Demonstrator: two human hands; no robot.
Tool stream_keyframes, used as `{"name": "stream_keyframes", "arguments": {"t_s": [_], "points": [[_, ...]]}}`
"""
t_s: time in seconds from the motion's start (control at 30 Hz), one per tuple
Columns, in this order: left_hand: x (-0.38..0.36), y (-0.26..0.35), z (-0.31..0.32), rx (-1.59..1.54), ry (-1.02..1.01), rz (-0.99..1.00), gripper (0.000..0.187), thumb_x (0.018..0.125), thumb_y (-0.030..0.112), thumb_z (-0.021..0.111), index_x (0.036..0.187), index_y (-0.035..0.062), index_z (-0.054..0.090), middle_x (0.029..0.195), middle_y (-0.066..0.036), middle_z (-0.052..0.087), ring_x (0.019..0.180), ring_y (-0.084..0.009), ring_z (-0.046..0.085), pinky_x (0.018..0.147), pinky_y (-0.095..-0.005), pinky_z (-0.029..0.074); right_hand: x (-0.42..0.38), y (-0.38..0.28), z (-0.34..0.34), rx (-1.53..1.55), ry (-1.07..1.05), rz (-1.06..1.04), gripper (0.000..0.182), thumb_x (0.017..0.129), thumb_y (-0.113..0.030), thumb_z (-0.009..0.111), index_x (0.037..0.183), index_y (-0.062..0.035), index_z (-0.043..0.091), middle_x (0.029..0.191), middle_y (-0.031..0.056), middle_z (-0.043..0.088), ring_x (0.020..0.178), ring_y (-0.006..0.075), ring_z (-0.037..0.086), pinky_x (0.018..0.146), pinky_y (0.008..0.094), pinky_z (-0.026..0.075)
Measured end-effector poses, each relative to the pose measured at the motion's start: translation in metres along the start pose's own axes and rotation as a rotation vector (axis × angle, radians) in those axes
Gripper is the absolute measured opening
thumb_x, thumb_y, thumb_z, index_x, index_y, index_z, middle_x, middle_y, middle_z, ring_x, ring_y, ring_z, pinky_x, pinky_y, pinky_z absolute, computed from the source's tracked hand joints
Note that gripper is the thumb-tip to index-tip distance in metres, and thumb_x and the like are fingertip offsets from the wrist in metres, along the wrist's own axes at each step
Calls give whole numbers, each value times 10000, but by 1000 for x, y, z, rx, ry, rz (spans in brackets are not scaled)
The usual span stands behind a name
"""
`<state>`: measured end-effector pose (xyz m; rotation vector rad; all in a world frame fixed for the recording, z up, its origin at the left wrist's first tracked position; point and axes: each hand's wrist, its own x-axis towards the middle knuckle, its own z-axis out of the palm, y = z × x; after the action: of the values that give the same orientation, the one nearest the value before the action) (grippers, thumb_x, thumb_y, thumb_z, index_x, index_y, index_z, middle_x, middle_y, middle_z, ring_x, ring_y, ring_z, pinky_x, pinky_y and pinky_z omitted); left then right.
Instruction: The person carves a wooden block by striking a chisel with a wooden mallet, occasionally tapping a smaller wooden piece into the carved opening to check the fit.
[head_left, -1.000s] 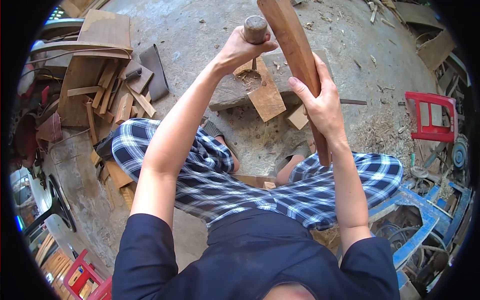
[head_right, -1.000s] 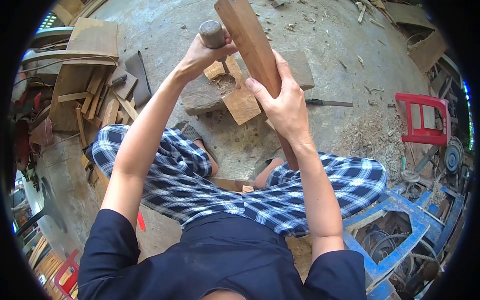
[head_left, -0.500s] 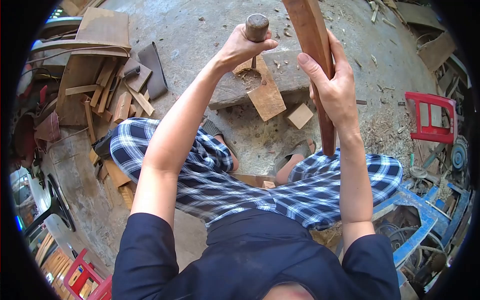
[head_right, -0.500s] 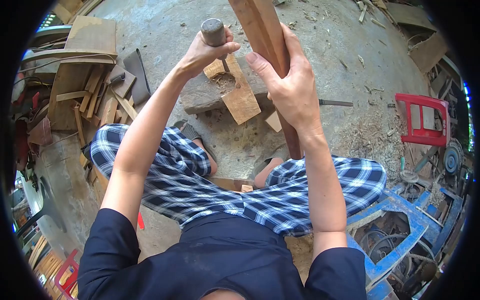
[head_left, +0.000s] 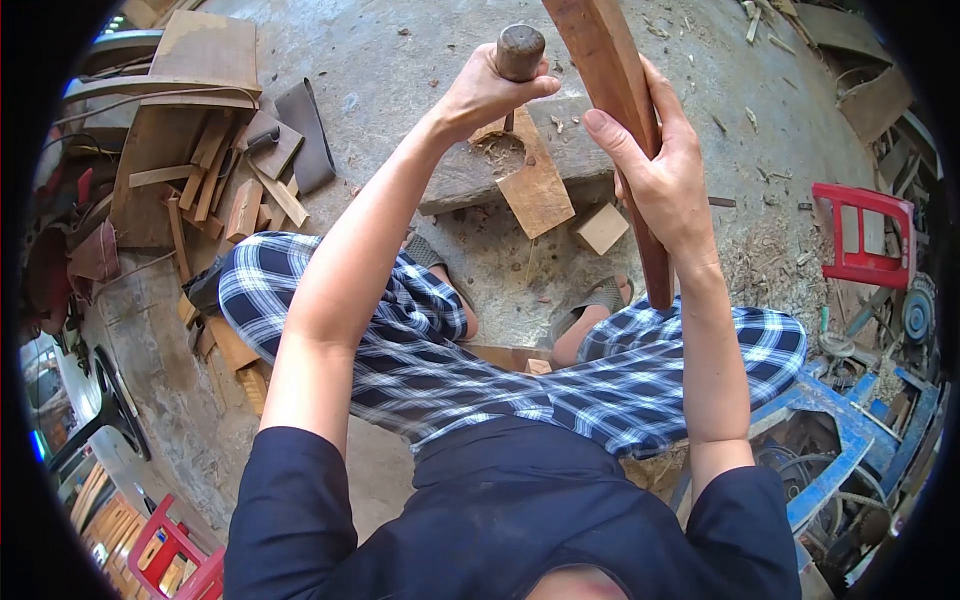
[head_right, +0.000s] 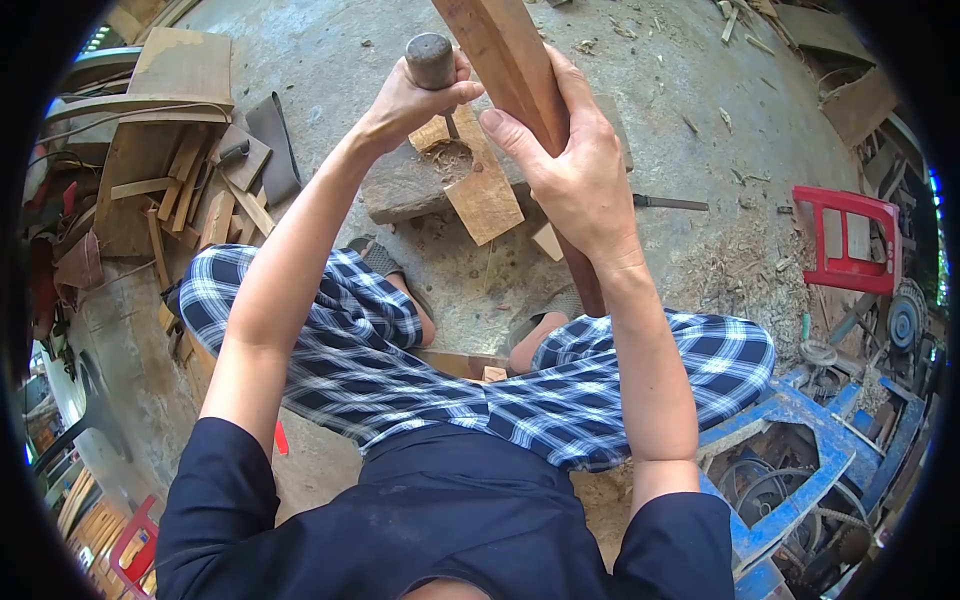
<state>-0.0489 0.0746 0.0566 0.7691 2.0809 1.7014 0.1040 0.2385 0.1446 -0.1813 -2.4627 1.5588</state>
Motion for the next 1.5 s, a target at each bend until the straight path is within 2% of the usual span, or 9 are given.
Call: {"name": "stream_keyframes", "arguments": {"t_s": [0.23,0.3,0.4,0.6,0.87,1.0,1.13,1.2,1.5], "points": [[-1,-3,1,-8,21,15,276,826,288,820,877,56,679,778,28,630,729,-76,563,698,-283,497,9,-8,-3,-15,9,-58,664,874,-416,743,1412,-92,526,1224,186,674,1122,304,670,999,417,503],[-1,-3,2,-14,24,12,275,826,290,819,883,57,684,778,28,632,725,-76,564,694,-285,495,15,-13,-5,-46,9,-204,717,880,-413,761,1447,-72,483,835,74,689,590,131,655,519,248,536],[-5,-2,6,3,20,16,273,827,291,817,888,57,689,778,26,638,719,-75,566,684,-287,492,27,-38,-5,218,27,-194,722,888,-313,777,1484,-86,441,1282,190,622,1120,260,628,984,329,475],[-4,-7,11,-27,16,38,251,838,271,800,866,54,677,762,30,632,701,-73,560,657,-281,482,28,-48,-3,-415,-124,6,699,877,-240,740,1471,-43,431,1114,289,681,1030,353,708,896,403,542],[-1,-9,14,-31,-8,37,237,832,255,791,838,53,667,709,34,611,673,-62,557,623,-273,486,26,-54,5,0,120,-385,673,883,-235,734,1451,-15,449,1121,269,683,1018,326,707,887,388,543],[2,-1,23,-128,53,282,240,870,206,757,1024,26,723,864,-20,731,784,-115,660,726,-319,546,20,-39,0,-686,-68,-334,684,886,-407,704,1471,-153,457,860,198,740,738,353,746,645,432,620],[-4,-6,19,-157,-80,71,293,849,183,769,1067,1,698,949,-50,735,872,-108,658,795,-302,541,18,-52,3,-40,-11,-337,660,905,-280,715,1429,17,444,1131,270,679,1029,321,701,881,387,540],[-8,-7,20,-26,-66,-20,261,853,161,754,1050,-2,704,928,-70,735,852,-115,657,792,-312,544,11,-37,10,-250,121,-342,711,881,-418,750,1464,-122,470,994,159,738,777,274,746,691,357,606],[-14,-6,21,-148,5,-31,273,854,163,760,1063,-3,704,924,-38,717,800,-99,626,720,-292,524,2,-16,10,-293,-43,-157,735,870,-406,715,1502,-167,423,1133,243,702,1024,389,707,912,454,563]]}}
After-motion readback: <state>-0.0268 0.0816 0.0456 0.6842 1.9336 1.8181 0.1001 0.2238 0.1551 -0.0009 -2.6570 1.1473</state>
